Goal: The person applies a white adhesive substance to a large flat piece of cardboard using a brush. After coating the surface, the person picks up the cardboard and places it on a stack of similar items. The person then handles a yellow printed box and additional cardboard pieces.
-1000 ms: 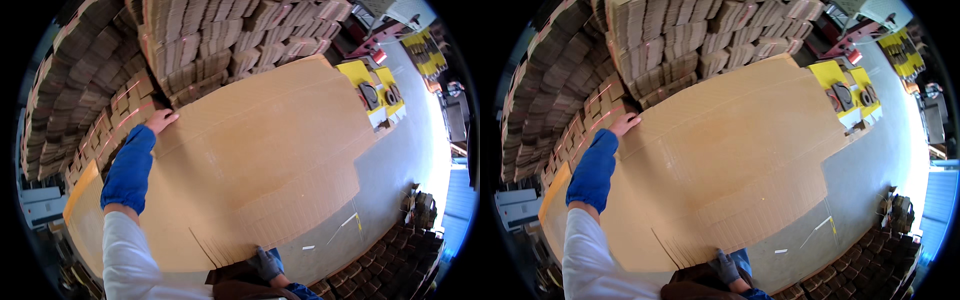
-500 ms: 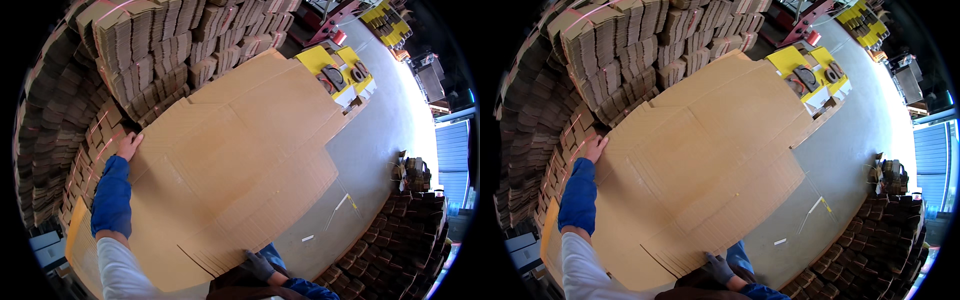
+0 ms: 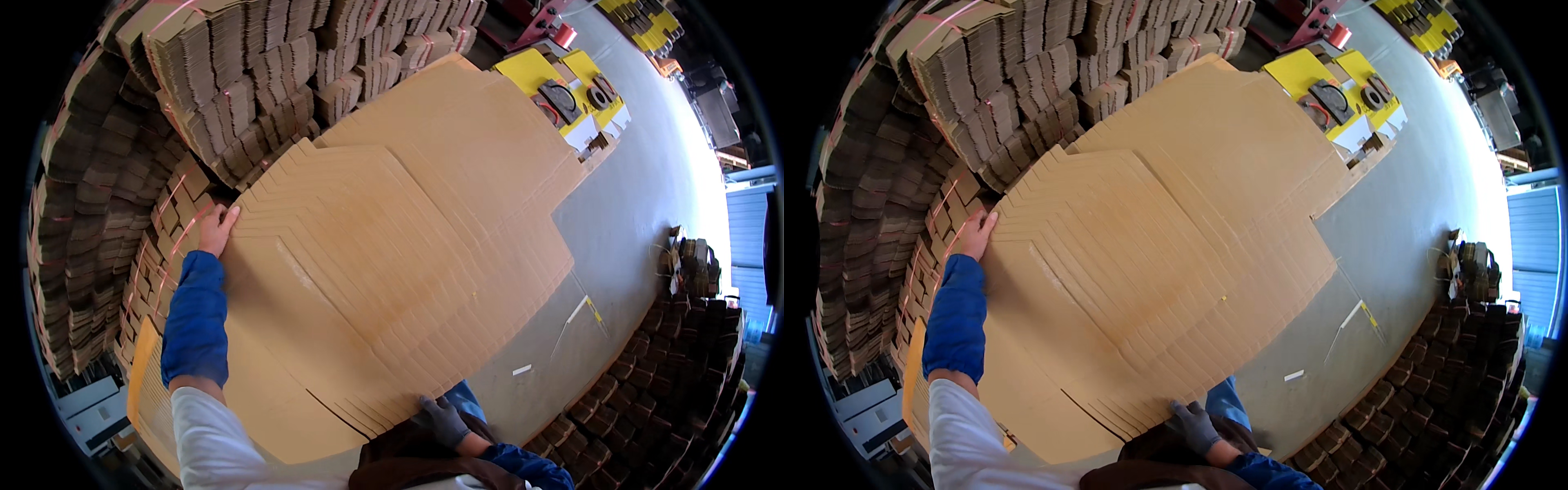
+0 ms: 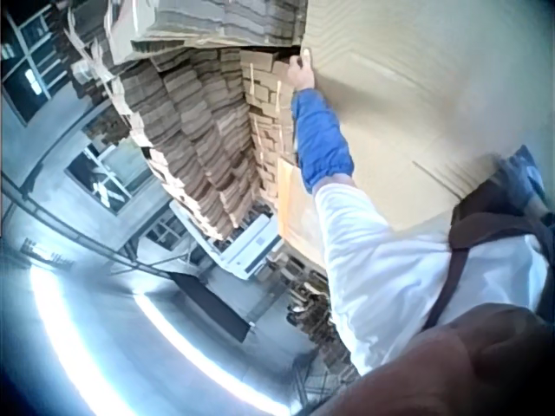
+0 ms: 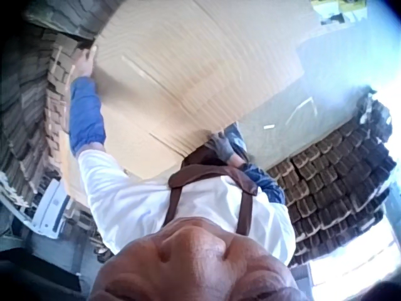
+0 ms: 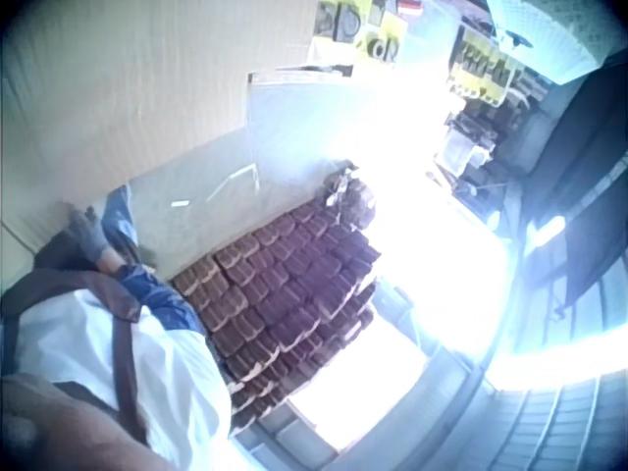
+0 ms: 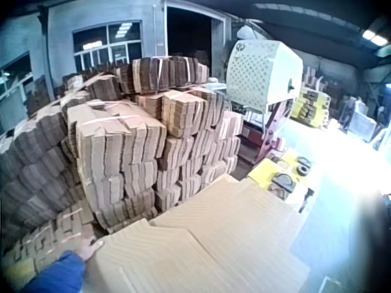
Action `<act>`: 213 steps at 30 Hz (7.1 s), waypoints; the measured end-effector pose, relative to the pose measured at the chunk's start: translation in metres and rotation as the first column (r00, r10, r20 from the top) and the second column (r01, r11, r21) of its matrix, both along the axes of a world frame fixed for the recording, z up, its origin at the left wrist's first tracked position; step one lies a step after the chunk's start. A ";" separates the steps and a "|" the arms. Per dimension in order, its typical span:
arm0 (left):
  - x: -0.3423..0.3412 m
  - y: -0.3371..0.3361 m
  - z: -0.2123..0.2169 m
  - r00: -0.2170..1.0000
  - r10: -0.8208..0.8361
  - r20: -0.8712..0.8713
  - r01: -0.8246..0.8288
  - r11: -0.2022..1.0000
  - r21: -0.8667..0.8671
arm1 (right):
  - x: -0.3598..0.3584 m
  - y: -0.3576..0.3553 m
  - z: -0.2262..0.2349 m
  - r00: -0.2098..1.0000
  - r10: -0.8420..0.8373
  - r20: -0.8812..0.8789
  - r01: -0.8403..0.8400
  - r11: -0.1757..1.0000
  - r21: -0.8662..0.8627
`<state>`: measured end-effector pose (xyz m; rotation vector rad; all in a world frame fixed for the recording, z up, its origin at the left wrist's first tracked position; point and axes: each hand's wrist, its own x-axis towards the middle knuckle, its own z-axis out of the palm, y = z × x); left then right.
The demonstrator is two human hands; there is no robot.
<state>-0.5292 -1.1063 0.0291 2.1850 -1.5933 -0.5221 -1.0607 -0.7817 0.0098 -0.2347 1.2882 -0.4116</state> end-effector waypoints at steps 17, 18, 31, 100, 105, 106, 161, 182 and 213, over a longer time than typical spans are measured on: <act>0.036 0.005 0.006 0.985 0.076 -0.155 -0.067 0.996 0.061 | -0.016 -0.009 0.008 0.884 -0.255 -0.392 0.219 0.966 -0.136; 0.034 0.004 0.008 0.987 0.074 -0.146 -0.067 0.997 0.048 | -0.013 -0.010 0.011 0.890 -0.267 -0.370 0.239 0.963 -0.121; 0.055 0.009 0.014 0.996 -0.020 -0.088 0.012 0.996 -0.089 | -0.001 -0.032 0.046 0.941 -0.254 -0.223 0.206 0.953 -0.221; -0.198 -0.184 0.184 0.814 -0.581 -0.023 0.578 0.812 -0.080 | -0.092 0.079 0.070 0.906 -0.302 0.296 0.391 0.865 -0.315; -0.372 -0.239 0.212 0.680 -0.730 -0.072 0.729 0.683 -0.038 | -0.107 0.104 0.081 0.846 -0.484 0.223 0.532 0.794 -0.295; -0.409 -0.248 0.220 0.637 -0.768 -0.062 0.767 0.640 -0.044 | -0.112 0.106 0.087 0.853 -0.478 0.211 0.521 0.809 -0.274; -0.860 1.404 -0.407 -0.889 0.450 0.084 -0.421 -0.876 0.234 | -0.026 0.570 -0.403 -0.847 0.487 0.215 -0.406 -0.852 0.331; -0.806 1.462 -0.599 -0.854 0.508 0.108 -0.478 -0.850 0.223 | -0.023 0.596 -0.537 -0.755 0.637 0.155 -0.526 -0.730 0.438; -0.558 1.046 0.421 0.799 0.377 0.469 -0.580 0.691 0.431 | 0.027 0.492 0.392 0.304 0.796 -0.524 -0.919 0.100 -0.382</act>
